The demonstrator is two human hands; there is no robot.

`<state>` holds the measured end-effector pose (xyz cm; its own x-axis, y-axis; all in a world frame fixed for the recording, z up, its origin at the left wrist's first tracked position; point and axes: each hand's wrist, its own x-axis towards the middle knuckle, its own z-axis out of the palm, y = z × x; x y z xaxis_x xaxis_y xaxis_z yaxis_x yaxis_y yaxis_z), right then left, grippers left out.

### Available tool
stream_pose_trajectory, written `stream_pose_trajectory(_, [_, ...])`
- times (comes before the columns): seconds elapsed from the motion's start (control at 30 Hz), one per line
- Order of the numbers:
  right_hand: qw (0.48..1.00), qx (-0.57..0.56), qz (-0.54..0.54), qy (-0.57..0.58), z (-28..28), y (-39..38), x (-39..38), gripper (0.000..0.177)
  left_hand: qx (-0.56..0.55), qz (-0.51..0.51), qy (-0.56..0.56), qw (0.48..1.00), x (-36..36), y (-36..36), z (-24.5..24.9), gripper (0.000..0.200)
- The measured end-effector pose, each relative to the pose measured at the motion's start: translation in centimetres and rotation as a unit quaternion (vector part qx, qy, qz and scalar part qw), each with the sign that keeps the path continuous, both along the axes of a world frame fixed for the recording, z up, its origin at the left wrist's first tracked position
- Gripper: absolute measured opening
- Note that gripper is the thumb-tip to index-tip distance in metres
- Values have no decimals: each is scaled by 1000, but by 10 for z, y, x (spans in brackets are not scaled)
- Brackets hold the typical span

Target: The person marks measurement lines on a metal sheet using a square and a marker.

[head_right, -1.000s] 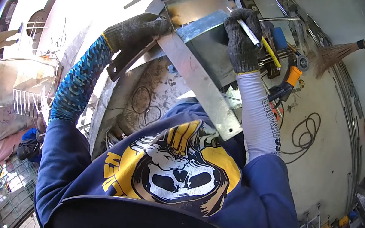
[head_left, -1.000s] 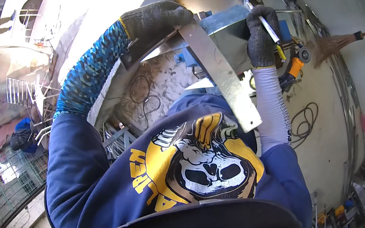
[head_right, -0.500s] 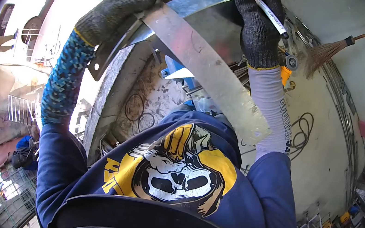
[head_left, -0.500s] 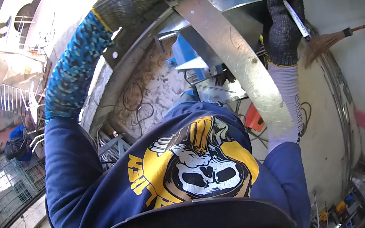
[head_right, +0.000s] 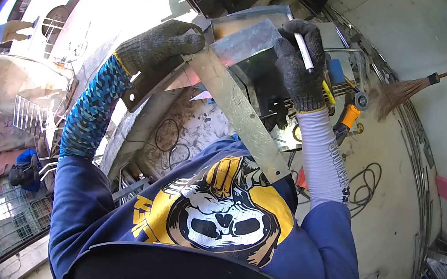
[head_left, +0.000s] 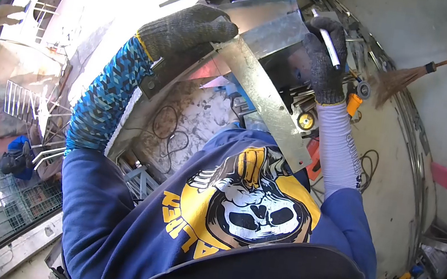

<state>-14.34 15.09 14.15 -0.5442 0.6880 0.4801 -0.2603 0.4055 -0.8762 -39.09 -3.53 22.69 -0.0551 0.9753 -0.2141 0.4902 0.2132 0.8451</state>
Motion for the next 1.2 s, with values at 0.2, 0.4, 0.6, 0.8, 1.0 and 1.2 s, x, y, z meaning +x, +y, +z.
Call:
stream_pose_trajectory(0.2, [966,242,97,6,47,-2,-16,30,-32,-61,21,997,-11,7,9,58])
stream_pose_trajectory(0.4, [939,282,194,-21,41,9,-33,27,-80,-21,-63,995,-38,14,14,57])
stream_pose_trajectory(0.6, [936,307,171,-21,35,10,-33,35,-130,-3,-141,981,-41,18,-10,60])
stream_pose_trajectory(0.8, [911,327,239,-74,44,24,-29,54,-147,14,-135,980,-21,16,-3,63])
stream_pose_trajectory(1.0, [901,328,269,-86,49,31,-39,58,-120,28,-112,986,-26,12,-1,61])
stream_pose_trajectory(1.2, [893,349,268,-95,48,29,-48,60,-151,44,-151,976,6,-1,7,52])
